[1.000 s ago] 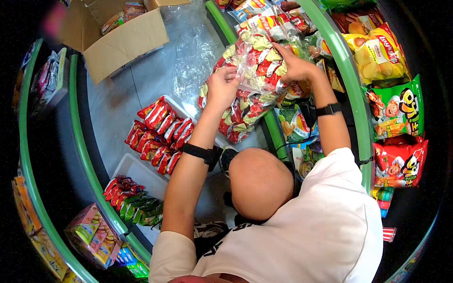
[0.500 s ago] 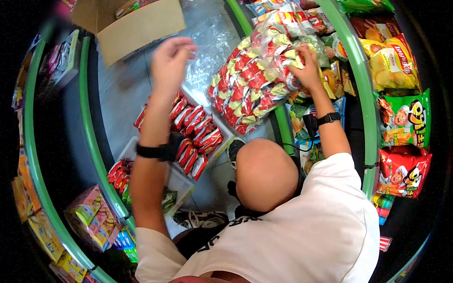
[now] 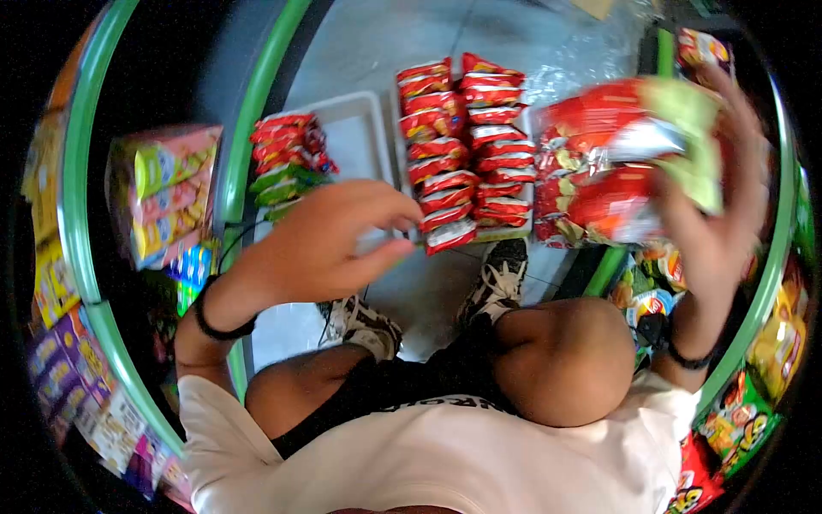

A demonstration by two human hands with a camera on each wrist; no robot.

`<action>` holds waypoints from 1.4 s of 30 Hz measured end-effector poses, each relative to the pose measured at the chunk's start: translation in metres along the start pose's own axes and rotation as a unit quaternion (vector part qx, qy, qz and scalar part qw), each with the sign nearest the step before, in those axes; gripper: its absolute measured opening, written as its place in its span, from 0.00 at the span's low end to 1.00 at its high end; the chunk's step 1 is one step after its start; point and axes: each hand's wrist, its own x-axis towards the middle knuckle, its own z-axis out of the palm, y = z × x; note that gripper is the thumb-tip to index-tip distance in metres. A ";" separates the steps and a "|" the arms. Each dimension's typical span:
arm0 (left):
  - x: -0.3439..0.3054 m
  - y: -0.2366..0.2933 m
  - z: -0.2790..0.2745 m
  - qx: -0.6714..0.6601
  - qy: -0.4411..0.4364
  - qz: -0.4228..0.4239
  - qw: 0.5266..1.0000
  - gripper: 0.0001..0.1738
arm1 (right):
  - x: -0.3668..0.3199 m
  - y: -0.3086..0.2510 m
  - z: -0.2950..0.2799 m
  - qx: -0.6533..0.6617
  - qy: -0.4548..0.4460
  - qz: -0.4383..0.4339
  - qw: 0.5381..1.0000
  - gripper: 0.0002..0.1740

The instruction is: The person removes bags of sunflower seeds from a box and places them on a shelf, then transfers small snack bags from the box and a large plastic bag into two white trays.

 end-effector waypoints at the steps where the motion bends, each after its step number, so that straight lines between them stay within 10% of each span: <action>1: -0.008 -0.013 0.021 0.066 -0.034 0.024 0.997 0.14 | 0.012 -0.008 0.035 0.060 -0.099 0.010 0.993 0.43; 5: -0.040 -0.044 0.089 0.086 -0.062 -0.046 0.993 0.18 | 0.040 -0.027 0.199 0.036 -0.334 -0.082 0.938 0.39; 11: -0.052 -0.098 0.112 0.043 0.171 -0.161 0.971 0.21 | 0.054 -0.026 0.364 -0.191 -0.313 0.004 0.930 0.35; 21: -0.033 -0.189 0.127 0.055 0.300 -0.284 0.909 0.27 | 0.015 -0.012 0.386 -0.336 -0.200 -0.138 0.910 0.27; 24: -0.031 -0.199 0.138 0.115 0.375 -0.187 0.901 0.28 | 0.017 -0.025 0.377 -0.372 -0.225 -0.153 0.888 0.25; 36: -0.019 -0.198 0.122 -0.054 0.288 -0.264 0.919 0.26 | 0.039 -0.021 0.394 -0.461 -0.321 -0.064 0.825 0.31; 42: -0.015 -0.209 0.133 -0.071 0.290 -0.307 0.904 0.29 | 0.033 0.007 0.374 -0.316 -0.363 -0.104 0.870 0.46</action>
